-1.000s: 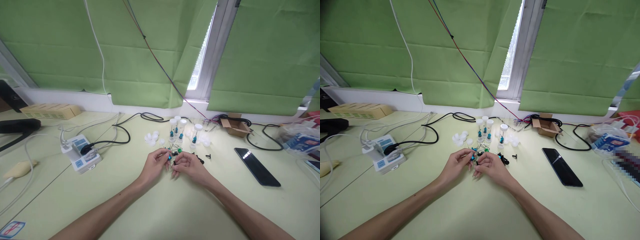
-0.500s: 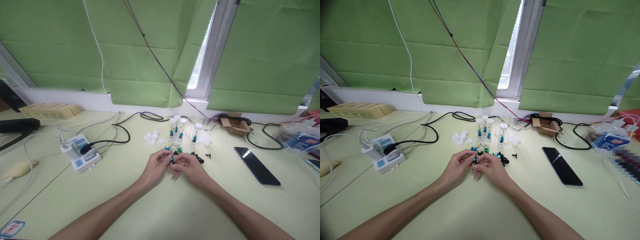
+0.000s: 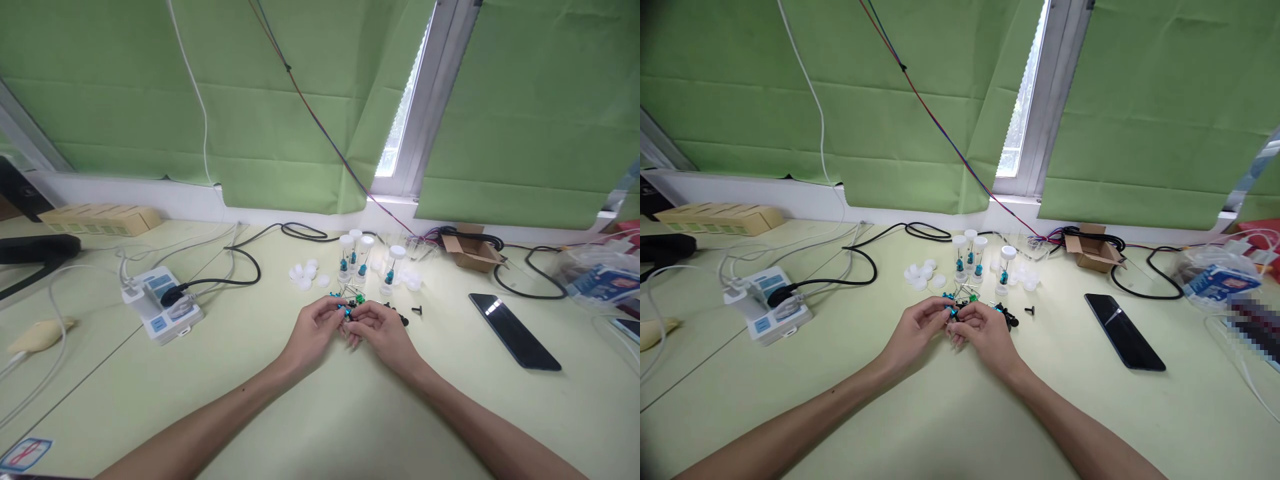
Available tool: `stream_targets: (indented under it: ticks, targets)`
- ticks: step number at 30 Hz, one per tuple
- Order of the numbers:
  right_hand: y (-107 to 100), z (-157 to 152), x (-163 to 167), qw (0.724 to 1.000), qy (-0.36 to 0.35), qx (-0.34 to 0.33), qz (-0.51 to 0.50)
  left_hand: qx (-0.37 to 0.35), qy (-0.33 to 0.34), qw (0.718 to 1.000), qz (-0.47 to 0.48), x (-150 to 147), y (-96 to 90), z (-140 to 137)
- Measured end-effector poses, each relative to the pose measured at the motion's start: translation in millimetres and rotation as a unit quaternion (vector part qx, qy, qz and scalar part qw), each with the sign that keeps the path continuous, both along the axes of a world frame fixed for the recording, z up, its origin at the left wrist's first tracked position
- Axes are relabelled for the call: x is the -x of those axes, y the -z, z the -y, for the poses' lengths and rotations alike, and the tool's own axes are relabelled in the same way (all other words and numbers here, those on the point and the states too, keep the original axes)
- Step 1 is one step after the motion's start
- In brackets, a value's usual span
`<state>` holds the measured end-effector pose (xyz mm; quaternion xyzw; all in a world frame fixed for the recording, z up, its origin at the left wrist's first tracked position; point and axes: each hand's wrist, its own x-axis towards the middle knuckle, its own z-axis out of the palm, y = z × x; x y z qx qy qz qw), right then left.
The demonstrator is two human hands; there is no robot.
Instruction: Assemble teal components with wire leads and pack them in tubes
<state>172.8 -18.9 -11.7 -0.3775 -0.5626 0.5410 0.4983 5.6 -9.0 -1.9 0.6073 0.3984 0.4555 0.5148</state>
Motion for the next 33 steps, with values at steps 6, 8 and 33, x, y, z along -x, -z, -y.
stream_targets:
  ticks: [6,8,33]
  targets:
    - [-0.6,-0.6,-1.5,0.999,0.026,-0.023,0.026,-0.014,0.004,1.000,0.012,-0.6,-1.2,0.3]
    - [0.5,-0.6,-1.5,0.998,0.032,-0.037,0.036,-0.015,0.003,1.000,0.017,-1.2,-2.3,0.8]
    - [7.0,-1.1,-1.3,0.971,0.099,-0.168,0.138,0.015,-0.030,0.999,0.031,-3.9,-7.7,2.8]
